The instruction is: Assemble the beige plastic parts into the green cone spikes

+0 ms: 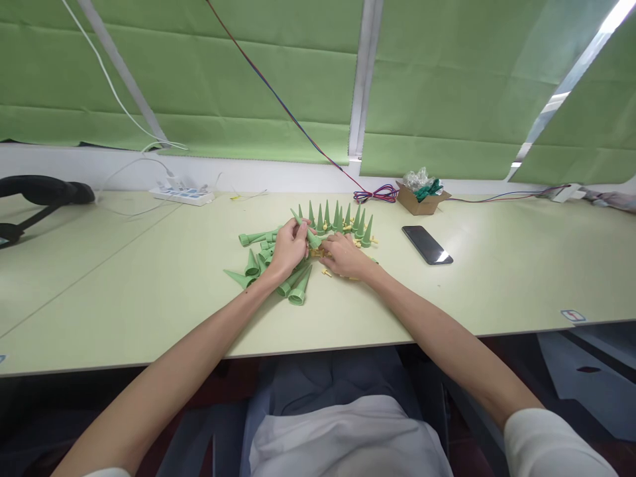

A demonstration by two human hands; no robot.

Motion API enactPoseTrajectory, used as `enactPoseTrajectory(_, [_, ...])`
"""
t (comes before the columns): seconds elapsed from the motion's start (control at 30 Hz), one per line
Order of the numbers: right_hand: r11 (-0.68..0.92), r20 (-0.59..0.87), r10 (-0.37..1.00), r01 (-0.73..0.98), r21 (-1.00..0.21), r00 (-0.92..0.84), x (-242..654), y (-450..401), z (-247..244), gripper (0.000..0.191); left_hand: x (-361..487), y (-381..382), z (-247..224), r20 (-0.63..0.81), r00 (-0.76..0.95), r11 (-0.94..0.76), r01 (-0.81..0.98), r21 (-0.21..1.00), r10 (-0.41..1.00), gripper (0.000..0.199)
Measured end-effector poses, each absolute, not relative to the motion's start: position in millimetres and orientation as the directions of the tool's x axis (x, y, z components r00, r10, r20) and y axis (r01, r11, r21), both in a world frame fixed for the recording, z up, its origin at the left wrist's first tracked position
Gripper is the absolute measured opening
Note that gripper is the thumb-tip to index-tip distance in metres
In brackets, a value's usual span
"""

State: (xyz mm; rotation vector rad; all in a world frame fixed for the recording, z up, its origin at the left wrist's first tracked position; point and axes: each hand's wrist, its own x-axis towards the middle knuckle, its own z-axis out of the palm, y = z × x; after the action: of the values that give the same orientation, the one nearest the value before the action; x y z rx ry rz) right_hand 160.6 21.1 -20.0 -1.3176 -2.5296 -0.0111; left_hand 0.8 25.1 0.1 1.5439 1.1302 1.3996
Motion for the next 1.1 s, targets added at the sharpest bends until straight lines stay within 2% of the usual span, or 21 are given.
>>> enactPoseTrajectory(0.27, [0.559, 0.244, 0.821, 0.814, -0.157, -0.516, 159, 22, -21, 0.018, 0, 28, -3, 0.334, 0.019, -0.334, 0.122, 0.935, 0.942, 0.019])
enactPoseTrajectory(0.53, [0.564, 0.285, 0.819, 0.792, -0.235, -0.498, 159, 24, -24, 0.017, 1, 26, 0, 0.324, -0.001, -0.321, 0.117, 0.94, 0.946, 0.015])
enactPoseTrajectory(0.93, [0.565, 0.358, 0.811, 0.78, -0.27, -0.463, 157, 29, -28, 0.014, 0, 27, -1, 0.336, -0.026, -0.332, 0.112, 0.937, 0.941, 0.016])
enactPoseTrajectory(1.1, [0.573, 0.386, 0.807, 0.75, -0.331, -0.446, 158, 32, -28, 0.013, -1, 29, -2, 0.35, -0.027, -0.345, 0.112, 0.932, 0.937, 0.018])
